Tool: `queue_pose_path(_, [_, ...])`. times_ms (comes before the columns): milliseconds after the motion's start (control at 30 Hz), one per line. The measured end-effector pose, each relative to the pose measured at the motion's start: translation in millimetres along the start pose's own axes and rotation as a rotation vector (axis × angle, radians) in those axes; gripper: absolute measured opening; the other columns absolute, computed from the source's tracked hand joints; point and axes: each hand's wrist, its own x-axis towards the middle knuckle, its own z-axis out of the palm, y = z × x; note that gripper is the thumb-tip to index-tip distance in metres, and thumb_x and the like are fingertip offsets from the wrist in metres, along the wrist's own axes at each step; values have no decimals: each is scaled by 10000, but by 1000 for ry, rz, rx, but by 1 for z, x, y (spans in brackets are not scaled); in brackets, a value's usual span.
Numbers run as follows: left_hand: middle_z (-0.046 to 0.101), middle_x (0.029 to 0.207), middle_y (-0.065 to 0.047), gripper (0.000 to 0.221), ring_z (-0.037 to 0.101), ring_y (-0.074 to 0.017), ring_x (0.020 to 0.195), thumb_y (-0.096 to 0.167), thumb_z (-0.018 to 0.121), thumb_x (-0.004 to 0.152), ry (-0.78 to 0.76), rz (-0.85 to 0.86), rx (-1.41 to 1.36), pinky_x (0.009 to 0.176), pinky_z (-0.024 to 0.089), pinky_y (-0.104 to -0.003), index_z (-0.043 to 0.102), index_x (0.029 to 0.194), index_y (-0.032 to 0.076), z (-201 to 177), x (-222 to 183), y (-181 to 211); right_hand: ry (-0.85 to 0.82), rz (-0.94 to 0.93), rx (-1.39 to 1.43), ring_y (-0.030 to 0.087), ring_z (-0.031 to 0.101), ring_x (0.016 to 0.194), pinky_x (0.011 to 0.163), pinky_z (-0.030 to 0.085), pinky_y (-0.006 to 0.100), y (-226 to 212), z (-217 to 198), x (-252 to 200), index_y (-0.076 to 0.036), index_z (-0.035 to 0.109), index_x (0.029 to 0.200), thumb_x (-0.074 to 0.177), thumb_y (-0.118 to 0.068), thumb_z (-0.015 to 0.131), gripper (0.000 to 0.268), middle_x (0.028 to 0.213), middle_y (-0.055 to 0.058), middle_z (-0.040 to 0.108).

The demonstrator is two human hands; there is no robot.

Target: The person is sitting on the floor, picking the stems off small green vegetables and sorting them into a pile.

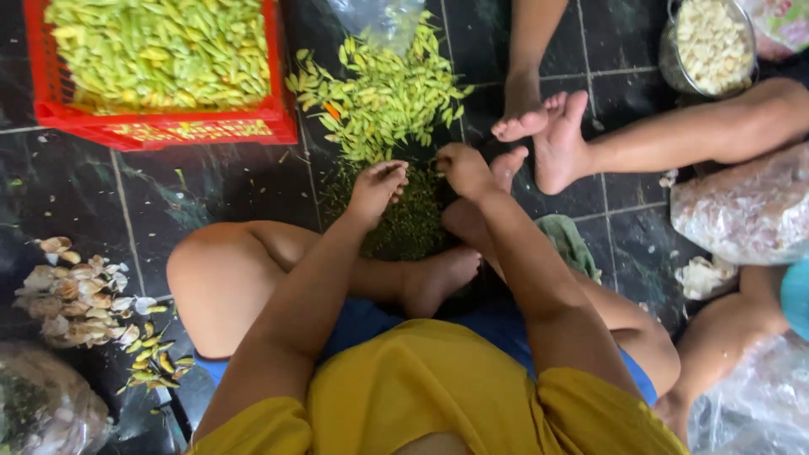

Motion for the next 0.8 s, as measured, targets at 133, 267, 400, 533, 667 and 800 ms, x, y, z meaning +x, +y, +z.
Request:
queue_pose_path(133, [662,812,-52,290,622,-95,675,194,642,941,100,-150,-257,563,549,-191,711,1183,49,-6,14,-20,36,-262,-312,428,641,876,801,517,494,14,26,8,-58,715,944,852,-122,633,139,997,166,688])
queue_pose_path(267, [706,910,-139,265,701,-208,795,220,682,932,66,-228,-306,691,652,-334,695,1128,43,-12,17,-29,35,-104,-548,282,728,859,732,616,399,31,49,23,-113,727,1067,970,-198,656,147,913,95,688])
queue_pose_path(400, [701,1038,-206,467,731,-287,957,312,757,994,-86,-92,181,799,658,-448,642,1287,-32,-10,2,-22,54,131,-3,236,726,1049,876,606,392,19,42,1,-244,750,1191,910,-348,758,300,1113,21,752])
queue_pose_path(533, [685,1178,-258,517,679,-403,1158,365,837,919,-77,10,414,962,587,-551,692,1250,-5,2,16,-56,15,239,643,257,720,880,769,624,390,-15,45,-34,84,644,1275,925,-186,747,454,1094,255,720])
queue_pose_path(667, [712,1100,-224,309,680,-421,1123,256,784,956,-111,82,523,967,558,-550,723,1148,21,8,15,-62,-31,235,744,230,712,798,703,612,350,-19,51,-42,107,663,1199,922,-235,755,450,931,204,711])
queue_pose_path(800, [733,1111,-199,210,682,-416,1122,176,762,949,-146,149,503,1018,529,-555,759,1121,55,8,7,-47,-67,387,887,290,668,763,677,519,376,0,56,-28,-22,754,912,786,-248,760,259,840,164,690])
